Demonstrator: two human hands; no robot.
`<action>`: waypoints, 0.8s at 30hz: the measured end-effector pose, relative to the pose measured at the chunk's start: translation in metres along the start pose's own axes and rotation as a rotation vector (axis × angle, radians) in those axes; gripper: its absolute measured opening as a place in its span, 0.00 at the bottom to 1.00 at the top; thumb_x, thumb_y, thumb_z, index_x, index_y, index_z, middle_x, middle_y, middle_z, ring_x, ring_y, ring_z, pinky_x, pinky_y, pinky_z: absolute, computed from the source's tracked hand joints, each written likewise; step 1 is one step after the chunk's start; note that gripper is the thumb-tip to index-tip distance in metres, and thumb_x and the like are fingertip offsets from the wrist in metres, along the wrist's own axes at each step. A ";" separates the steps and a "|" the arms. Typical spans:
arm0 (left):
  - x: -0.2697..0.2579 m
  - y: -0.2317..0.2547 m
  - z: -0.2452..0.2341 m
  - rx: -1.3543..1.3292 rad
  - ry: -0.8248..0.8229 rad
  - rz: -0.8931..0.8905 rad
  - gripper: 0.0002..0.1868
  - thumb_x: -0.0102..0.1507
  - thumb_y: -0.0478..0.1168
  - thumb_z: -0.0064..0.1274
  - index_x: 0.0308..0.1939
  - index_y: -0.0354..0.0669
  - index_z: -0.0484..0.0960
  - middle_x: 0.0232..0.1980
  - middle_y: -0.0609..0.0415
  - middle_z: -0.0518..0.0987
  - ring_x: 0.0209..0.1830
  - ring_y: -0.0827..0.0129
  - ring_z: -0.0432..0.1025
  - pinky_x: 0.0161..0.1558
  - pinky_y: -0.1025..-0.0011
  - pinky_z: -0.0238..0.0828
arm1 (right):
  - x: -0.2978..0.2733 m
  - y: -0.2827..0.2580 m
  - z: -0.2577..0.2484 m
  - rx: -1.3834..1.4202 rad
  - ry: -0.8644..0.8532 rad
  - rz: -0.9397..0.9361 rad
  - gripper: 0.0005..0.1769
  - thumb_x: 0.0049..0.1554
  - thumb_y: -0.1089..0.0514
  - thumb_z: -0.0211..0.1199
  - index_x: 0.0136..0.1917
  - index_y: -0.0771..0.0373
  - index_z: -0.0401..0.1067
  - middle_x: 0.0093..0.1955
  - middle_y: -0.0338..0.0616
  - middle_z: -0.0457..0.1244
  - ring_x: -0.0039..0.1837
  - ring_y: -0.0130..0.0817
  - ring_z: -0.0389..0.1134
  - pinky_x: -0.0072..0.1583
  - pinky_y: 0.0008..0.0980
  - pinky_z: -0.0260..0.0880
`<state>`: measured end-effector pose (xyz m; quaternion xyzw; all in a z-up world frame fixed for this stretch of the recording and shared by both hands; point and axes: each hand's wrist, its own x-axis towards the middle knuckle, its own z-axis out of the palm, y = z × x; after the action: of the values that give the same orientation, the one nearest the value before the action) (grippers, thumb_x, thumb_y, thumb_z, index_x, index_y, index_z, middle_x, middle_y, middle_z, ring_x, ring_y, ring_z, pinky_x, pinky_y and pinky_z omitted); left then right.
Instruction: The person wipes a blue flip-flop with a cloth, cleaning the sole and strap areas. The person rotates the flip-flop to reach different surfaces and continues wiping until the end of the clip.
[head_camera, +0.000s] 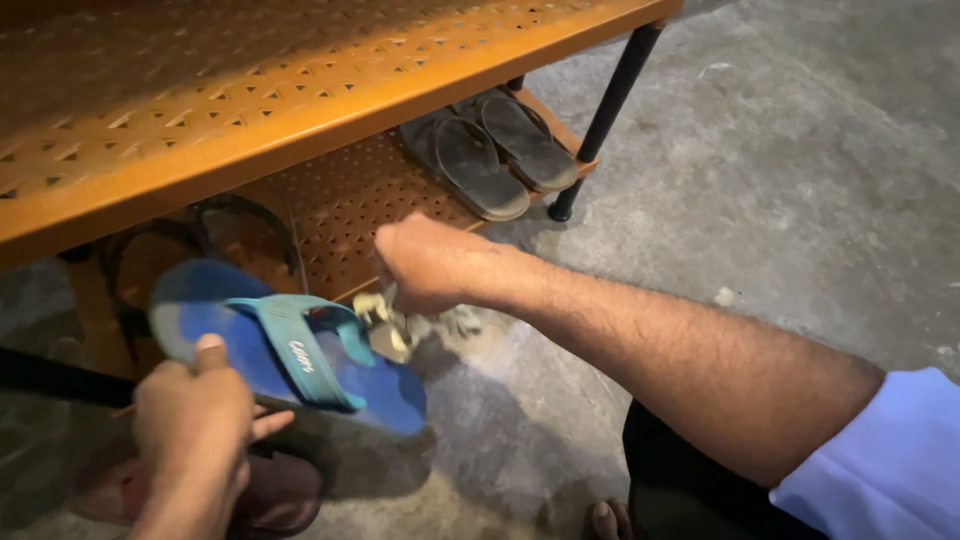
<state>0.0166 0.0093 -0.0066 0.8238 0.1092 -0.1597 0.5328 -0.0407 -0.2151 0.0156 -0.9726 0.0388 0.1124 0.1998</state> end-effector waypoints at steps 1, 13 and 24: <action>0.002 -0.001 -0.003 -0.057 -0.003 -0.016 0.25 0.75 0.47 0.39 0.52 0.18 0.71 0.44 0.32 0.78 0.32 0.51 0.78 0.32 0.54 0.85 | -0.003 -0.002 0.001 0.061 -0.065 0.033 0.10 0.48 0.60 0.68 0.45 0.63 0.80 0.44 0.54 0.73 0.49 0.45 0.77 0.50 0.41 0.77; -0.003 0.008 -0.002 -0.322 -0.059 -0.123 0.26 0.75 0.46 0.33 0.56 0.15 0.64 0.48 0.28 0.77 0.37 0.41 0.80 0.38 0.53 0.81 | -0.003 -0.013 0.020 0.310 0.190 -0.334 0.21 0.48 0.63 0.65 0.57 0.65 0.75 0.52 0.53 0.71 0.55 0.46 0.74 0.54 0.41 0.74; -0.003 0.005 0.000 -0.361 -0.130 -0.079 0.25 0.75 0.45 0.36 0.52 0.15 0.65 0.46 0.27 0.77 0.36 0.38 0.79 0.36 0.49 0.84 | 0.010 -0.024 0.054 0.443 0.450 -0.568 0.18 0.55 0.62 0.64 0.59 0.67 0.72 0.58 0.55 0.68 0.62 0.53 0.70 0.62 0.44 0.71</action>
<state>0.0153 0.0070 -0.0017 0.6979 0.1335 -0.2114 0.6712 -0.0396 -0.1715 -0.0262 -0.8784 -0.1650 -0.1733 0.4136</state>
